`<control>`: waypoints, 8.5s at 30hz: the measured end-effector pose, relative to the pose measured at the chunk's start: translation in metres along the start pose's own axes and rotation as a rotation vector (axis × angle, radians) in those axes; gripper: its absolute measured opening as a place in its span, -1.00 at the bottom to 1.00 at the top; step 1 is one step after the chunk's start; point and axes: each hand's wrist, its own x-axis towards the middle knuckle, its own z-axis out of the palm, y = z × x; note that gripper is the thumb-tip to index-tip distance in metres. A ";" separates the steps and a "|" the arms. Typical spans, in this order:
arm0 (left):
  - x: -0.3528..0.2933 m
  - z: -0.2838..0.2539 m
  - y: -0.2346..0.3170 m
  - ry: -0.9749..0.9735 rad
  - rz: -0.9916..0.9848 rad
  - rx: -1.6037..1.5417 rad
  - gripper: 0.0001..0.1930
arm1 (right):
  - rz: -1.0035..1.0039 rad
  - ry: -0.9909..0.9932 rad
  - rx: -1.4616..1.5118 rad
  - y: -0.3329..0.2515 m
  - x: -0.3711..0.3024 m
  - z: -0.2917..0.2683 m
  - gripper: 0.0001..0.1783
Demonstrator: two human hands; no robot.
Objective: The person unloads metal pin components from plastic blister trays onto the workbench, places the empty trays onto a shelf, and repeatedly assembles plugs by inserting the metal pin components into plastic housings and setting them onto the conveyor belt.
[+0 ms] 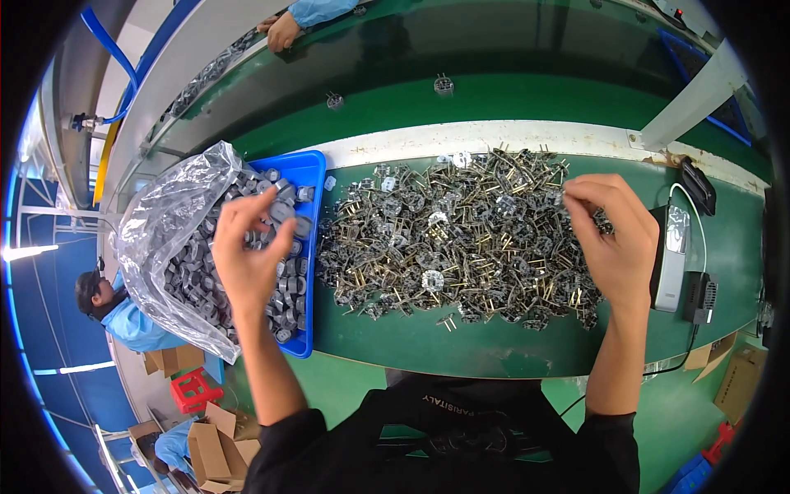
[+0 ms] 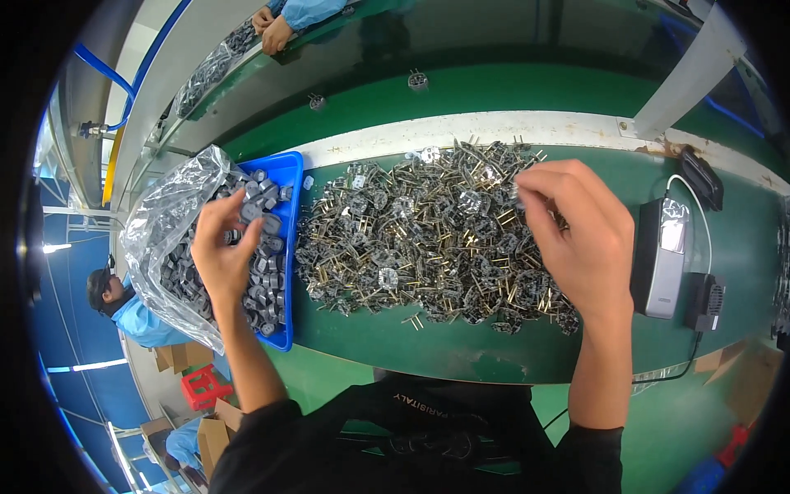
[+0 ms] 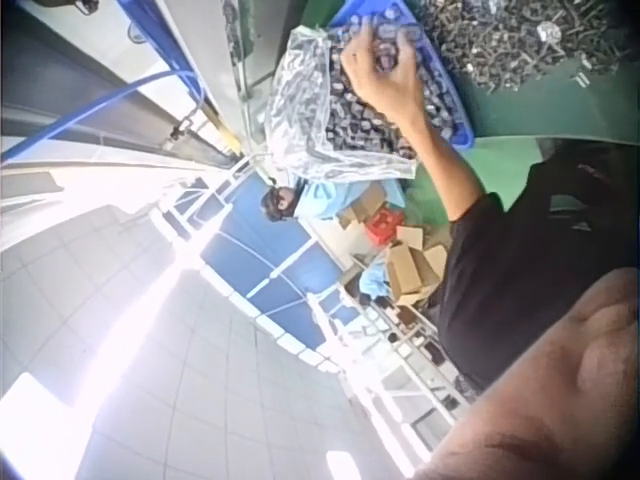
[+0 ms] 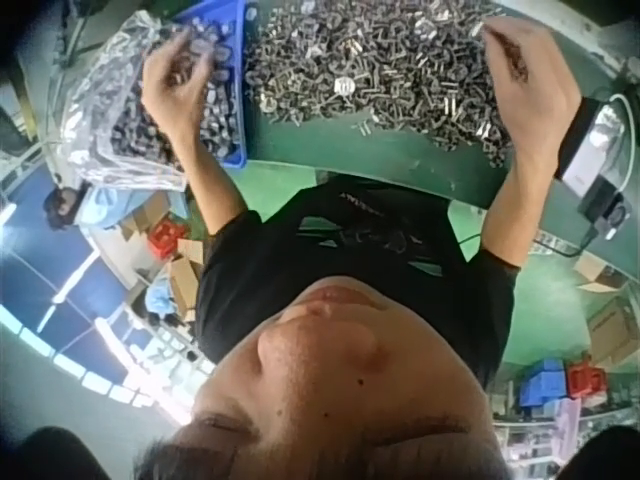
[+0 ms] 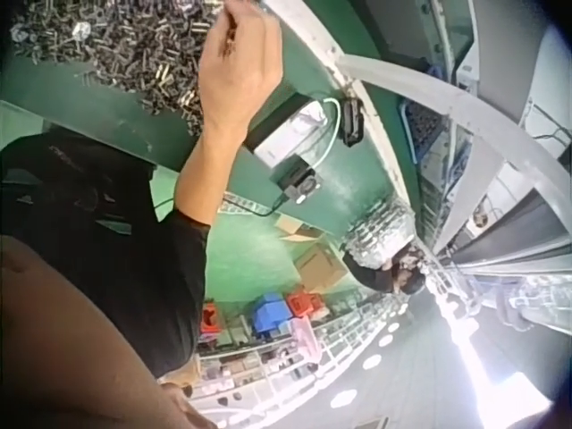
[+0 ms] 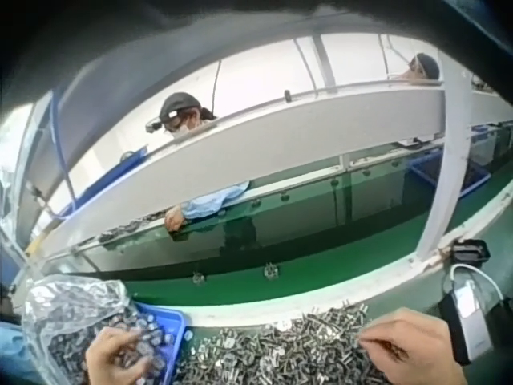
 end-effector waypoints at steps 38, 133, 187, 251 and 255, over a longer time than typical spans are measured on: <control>-0.016 0.080 0.117 -0.339 -0.428 -1.173 -0.69 | -0.109 -0.061 0.497 -0.038 -0.015 0.040 -0.75; 0.119 0.057 -0.059 -0.237 -0.147 0.301 -0.76 | 0.471 -0.393 -0.165 0.029 -0.008 -0.032 -0.85; -0.050 0.081 0.111 -0.140 -0.395 -1.762 -0.41 | -0.007 -0.078 0.247 -0.087 -0.002 0.037 -0.81; 0.002 0.068 0.123 -0.289 -0.096 -0.693 -0.49 | 0.221 -0.134 0.597 -0.006 -0.009 0.008 -0.85; -0.011 0.082 0.128 -0.317 -0.105 -0.747 -0.56 | 0.172 -0.162 0.513 -0.022 -0.006 0.009 -0.86</control>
